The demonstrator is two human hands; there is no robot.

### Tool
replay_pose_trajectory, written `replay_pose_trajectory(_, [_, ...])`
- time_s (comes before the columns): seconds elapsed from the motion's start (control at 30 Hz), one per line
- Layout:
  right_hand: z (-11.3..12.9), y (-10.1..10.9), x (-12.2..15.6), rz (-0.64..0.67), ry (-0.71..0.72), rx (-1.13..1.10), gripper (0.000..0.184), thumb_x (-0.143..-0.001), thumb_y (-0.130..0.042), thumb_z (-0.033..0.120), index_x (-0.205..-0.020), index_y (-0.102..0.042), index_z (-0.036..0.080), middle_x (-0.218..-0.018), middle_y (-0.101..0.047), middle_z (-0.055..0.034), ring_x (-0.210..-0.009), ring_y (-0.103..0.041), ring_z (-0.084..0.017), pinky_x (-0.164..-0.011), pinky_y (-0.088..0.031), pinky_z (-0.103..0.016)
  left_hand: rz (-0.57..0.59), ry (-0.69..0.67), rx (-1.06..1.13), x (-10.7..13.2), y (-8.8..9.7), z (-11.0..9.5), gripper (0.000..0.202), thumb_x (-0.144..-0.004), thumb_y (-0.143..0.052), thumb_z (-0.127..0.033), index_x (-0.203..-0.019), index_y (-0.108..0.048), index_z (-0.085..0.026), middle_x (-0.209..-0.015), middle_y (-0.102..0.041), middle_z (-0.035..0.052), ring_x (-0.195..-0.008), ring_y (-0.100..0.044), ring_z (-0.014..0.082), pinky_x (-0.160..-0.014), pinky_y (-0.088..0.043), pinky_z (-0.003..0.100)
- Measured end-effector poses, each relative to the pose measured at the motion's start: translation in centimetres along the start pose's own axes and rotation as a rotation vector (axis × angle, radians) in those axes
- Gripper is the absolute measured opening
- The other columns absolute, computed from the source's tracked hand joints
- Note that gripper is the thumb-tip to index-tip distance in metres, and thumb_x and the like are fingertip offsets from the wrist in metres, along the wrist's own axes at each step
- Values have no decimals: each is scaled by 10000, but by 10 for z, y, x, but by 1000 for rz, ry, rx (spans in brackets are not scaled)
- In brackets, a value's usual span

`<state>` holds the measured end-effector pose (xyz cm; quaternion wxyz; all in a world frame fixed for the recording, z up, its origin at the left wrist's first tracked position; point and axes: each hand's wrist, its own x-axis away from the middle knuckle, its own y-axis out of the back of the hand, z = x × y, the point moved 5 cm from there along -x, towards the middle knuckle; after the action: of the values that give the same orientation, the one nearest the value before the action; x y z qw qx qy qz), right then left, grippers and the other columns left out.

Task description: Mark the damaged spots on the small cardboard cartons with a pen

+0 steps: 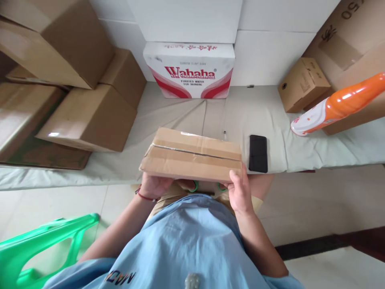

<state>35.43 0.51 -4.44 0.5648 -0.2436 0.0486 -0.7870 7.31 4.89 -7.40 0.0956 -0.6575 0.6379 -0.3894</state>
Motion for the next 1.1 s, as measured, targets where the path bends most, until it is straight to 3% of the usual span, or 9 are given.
replay_pose_trajectory(0.1, [15,-8,10,52,245,262,822,-910,-816,540,-1614,-470,295,-1576,-627,-116,-1377,-667,-308,-1079,-634,-463,-20,-15,64,6,1,-8,792,-876,-699,-857,-1361,-736,-231,-1279,-815,94,-1213,-761,396,-894,-710,497])
replay_pose_trajectory(0.17, [22,-13,19,83,396,418,933,-918,-820,554,-1691,-375,283,-1692,-514,-147,-1517,-571,-335,-1237,-536,-516,-72,-46,88,8,8,-9,767,-865,-757,-806,-1358,-742,-218,-1301,-817,94,-1257,-754,389,-933,-707,472])
replay_pose_trajectory(0.3, [30,-29,38,195,578,568,1108,-938,-784,642,-1786,-156,304,-1812,-321,-159,-1666,-394,-361,-1319,-458,-537,-180,-74,71,5,24,-2,554,-829,-919,-499,-1277,-776,-206,-1217,-846,56,-1167,-798,307,-951,-696,365])
replay_pose_trajectory(0.43, [36,-42,49,278,566,623,1096,-982,-722,632,-1801,-77,294,-1828,-289,-163,-1684,-364,-369,-1334,-439,-566,-167,-97,49,-1,30,2,481,-845,-915,-475,-1227,-790,-211,-1201,-852,52,-1136,-812,292,-963,-697,362])
replay_pose_trajectory(0.63, [30,-17,32,168,381,552,914,-993,-745,517,-1747,-285,281,-1713,-515,-141,-1546,-567,-328,-1230,-564,-495,-51,-140,-111,9,29,-10,755,-670,-1028,-537,-1305,-756,-234,-1151,-845,79,-1140,-805,349,-1030,-690,469])
replay_pose_trajectory(0.73, [11,8,12,133,201,462,598,-951,-794,475,-1483,-606,277,-1204,-815,-95,-1065,-804,-299,-928,-696,-462,54,-198,-320,16,19,-22,980,-604,-1074,-441,-1471,-660,-251,-1264,-810,118,-1162,-790,384,-1029,-678,527])
replay_pose_trajectory(0.8, [1,22,1,107,133,362,442,-909,-813,434,-1307,-690,288,-968,-810,-55,-836,-786,-274,-773,-694,-441,86,-291,-511,19,11,-31,1101,-591,-1080,-420,-1567,-586,-294,-1436,-736,140,-1279,-741,403,-1090,-642,552])
replay_pose_trajectory(0.93, [7,33,-4,37,183,253,477,-871,-780,369,-1337,-686,328,-1155,-811,-53,-986,-782,-269,-825,-685,-428,15,-518,-933,18,1,-46,1070,-595,-1050,-519,-1553,-622,-310,-1630,-592,138,-1566,-507,434,-1321,-429,575])
replay_pose_trajectory(1.1, [17,24,-1,198,214,296,620,-962,-746,493,-1545,-585,357,-1466,-728,-69,-1283,-732,-288,-1059,-654,-472,-142,-526,-1030,14,11,-48,845,-736,-945,-466,-1497,-656,-241,-1449,-727,124,-1403,-660,405,-1259,-502,558])
